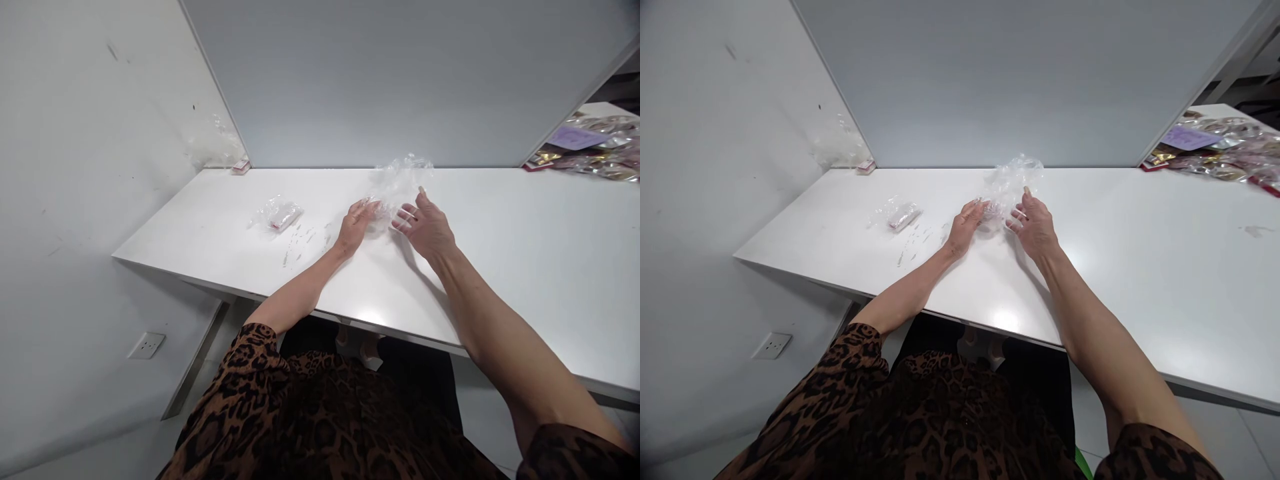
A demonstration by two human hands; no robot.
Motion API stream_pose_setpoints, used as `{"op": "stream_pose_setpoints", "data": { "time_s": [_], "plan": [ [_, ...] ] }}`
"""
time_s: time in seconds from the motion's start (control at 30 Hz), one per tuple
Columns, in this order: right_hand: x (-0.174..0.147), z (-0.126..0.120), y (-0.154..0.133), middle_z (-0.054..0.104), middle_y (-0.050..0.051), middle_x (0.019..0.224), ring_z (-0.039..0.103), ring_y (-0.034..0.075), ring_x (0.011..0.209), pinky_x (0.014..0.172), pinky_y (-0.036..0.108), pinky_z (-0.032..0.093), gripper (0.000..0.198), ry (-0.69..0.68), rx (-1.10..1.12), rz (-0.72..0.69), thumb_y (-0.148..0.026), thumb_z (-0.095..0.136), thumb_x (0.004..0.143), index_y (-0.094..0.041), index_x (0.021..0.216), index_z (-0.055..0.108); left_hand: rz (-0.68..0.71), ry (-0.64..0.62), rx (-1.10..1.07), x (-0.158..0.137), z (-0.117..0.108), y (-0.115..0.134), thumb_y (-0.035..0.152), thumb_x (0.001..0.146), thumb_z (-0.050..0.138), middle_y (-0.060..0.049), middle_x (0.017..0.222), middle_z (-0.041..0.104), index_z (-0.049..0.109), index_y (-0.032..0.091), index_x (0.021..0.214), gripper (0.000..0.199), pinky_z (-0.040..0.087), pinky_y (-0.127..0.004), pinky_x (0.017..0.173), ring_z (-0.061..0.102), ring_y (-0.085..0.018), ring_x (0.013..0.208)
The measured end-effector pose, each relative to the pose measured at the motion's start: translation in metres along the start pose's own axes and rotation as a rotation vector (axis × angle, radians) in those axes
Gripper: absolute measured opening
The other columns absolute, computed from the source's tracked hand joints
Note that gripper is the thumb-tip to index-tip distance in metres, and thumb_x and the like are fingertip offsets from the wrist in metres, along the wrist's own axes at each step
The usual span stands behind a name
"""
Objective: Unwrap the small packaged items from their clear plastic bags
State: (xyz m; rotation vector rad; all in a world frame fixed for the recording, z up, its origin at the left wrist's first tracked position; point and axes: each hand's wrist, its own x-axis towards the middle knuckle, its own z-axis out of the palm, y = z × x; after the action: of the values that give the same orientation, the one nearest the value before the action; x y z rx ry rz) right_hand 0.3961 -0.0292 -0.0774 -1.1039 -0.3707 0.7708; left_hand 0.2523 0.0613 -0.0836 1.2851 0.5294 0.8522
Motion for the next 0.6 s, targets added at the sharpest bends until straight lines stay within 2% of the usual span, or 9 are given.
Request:
{"op": "stream_pose_setpoints", "data": {
  "time_s": [0.07,0.13,0.2,0.27,0.37,0.47,0.53,0.6],
  "plan": [
    [-0.009,0.006,0.001,0.064,0.002,0.112,0.064,0.021,0.105,0.063,0.026,0.054,0.073,0.027,-0.092,-0.038,-0.067,0.099,0.048,-0.029,0.096,0.058,0.156,-0.030,0.217,-0.001,-0.002,-0.006,0.052,0.097,0.069,-0.008,0.158,0.054,0.080,0.024,0.112,0.033,0.034,-0.041,0.131,0.040,-0.027,0.158],
    [-0.017,0.011,0.002,0.063,0.000,0.106,0.061,0.018,0.101,0.061,0.022,0.049,0.070,0.035,-0.203,-0.059,-0.061,0.101,0.047,-0.027,0.092,0.060,0.261,-0.059,0.366,-0.002,-0.002,-0.010,0.058,0.096,0.067,-0.008,0.159,0.052,0.079,0.026,0.116,0.039,0.031,-0.044,0.133,0.040,-0.028,0.158],
    [-0.021,0.013,0.002,0.062,0.000,0.092,0.059,0.015,0.089,0.061,0.021,0.046,0.062,0.021,-0.272,-0.041,-0.052,0.101,0.046,-0.023,0.080,0.058,0.297,-0.061,0.421,-0.003,-0.002,-0.013,0.059,0.097,0.065,-0.007,0.159,0.052,0.078,0.028,0.120,0.041,0.029,-0.045,0.134,0.041,-0.028,0.158],
    [-0.023,0.013,0.001,0.059,-0.001,0.080,0.057,0.012,0.079,0.061,0.022,0.047,0.056,0.000,-0.262,-0.019,-0.044,0.099,0.048,-0.021,0.071,0.053,0.258,-0.017,0.395,-0.002,-0.002,-0.013,0.053,0.094,0.071,-0.008,0.160,0.051,0.076,0.028,0.122,0.038,0.031,-0.044,0.133,0.040,-0.028,0.158],
    [-0.022,0.011,-0.003,0.061,-0.001,0.077,0.061,0.012,0.077,0.067,0.024,0.052,0.048,-0.044,-0.165,-0.029,-0.034,0.094,0.052,-0.021,0.067,0.050,0.090,0.123,0.203,0.003,-0.003,-0.009,0.033,0.086,0.082,-0.008,0.162,0.050,0.073,0.026,0.126,0.041,0.035,-0.044,0.131,0.042,-0.029,0.158],
    [-0.024,0.011,-0.008,0.070,0.000,0.086,0.067,0.014,0.083,0.073,0.027,0.058,0.041,-0.114,-0.094,-0.020,-0.027,0.090,0.055,-0.022,0.070,0.052,-0.132,0.238,-0.153,0.009,-0.006,0.004,0.015,0.086,0.076,-0.009,0.152,0.061,0.063,0.022,0.141,0.057,0.042,-0.042,0.126,0.053,-0.025,0.150],
    [-0.027,0.013,-0.011,0.074,0.002,0.094,0.070,0.016,0.085,0.076,0.030,0.060,0.037,-0.159,-0.064,0.005,-0.024,0.087,0.057,-0.022,0.070,0.052,-0.241,0.307,-0.382,0.012,-0.008,0.014,0.011,0.091,0.068,-0.009,0.141,0.068,0.059,0.019,0.145,0.055,0.047,-0.037,0.120,0.058,-0.021,0.145],
    [-0.031,0.015,-0.013,0.076,0.003,0.101,0.071,0.017,0.089,0.078,0.031,0.061,0.034,-0.209,-0.040,0.014,-0.021,0.084,0.057,-0.022,0.070,0.052,-0.271,0.357,-0.543,0.014,-0.012,0.023,0.017,0.098,0.065,-0.009,0.134,0.072,0.061,0.019,0.142,0.044,0.050,-0.032,0.115,0.061,-0.019,0.142]
  ]
}}
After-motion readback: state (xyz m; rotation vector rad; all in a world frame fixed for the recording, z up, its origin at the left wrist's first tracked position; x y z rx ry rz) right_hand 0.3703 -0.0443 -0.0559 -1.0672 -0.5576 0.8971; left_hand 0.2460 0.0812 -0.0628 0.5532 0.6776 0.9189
